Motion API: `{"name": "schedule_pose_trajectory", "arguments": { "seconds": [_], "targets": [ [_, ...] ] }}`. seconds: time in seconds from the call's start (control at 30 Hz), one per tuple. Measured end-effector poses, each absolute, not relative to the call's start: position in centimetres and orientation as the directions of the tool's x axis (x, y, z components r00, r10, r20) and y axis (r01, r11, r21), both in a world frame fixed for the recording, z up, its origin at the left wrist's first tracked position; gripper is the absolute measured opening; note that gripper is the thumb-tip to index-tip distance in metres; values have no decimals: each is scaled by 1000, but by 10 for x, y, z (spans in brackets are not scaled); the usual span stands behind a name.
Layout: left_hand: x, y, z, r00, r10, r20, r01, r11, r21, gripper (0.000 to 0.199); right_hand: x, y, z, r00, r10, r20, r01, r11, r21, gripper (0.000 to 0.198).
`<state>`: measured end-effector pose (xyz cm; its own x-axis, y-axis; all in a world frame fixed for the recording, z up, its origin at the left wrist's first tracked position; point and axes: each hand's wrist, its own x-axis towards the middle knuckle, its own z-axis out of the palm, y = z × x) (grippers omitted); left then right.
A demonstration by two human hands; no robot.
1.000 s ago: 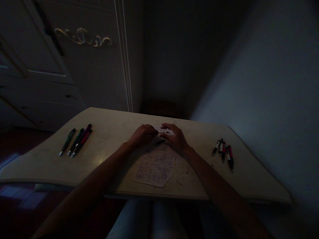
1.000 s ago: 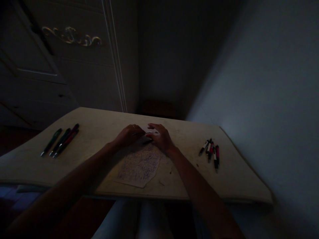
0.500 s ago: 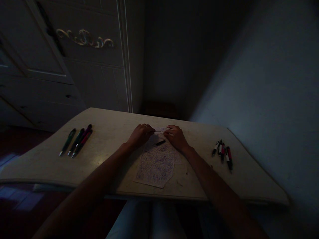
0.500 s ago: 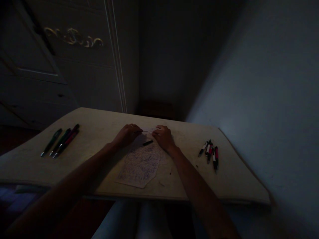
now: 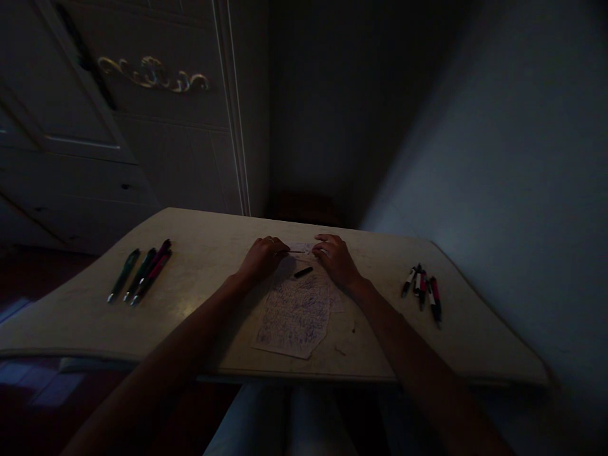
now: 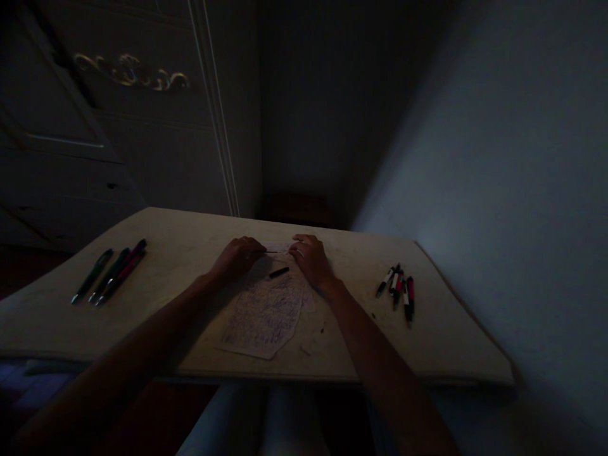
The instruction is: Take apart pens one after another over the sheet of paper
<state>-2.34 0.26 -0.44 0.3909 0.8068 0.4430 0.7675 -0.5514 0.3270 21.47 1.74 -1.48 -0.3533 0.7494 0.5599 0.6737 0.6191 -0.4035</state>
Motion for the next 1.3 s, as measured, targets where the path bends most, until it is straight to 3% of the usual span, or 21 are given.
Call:
{"name": "schedule_pose_trajectory", "arguments": {
  "seconds": [0.63,1.3],
  "targets": [
    [-23,0,0,412,819,400,764,-550,338,22,211,13,-14,-404,702,587,616,683,-393,15],
    [-13,2,-11,539,708,456,644,-695,320,18,193,1,-12,-474,678,563,586,719,-373,21]
  ]
}}
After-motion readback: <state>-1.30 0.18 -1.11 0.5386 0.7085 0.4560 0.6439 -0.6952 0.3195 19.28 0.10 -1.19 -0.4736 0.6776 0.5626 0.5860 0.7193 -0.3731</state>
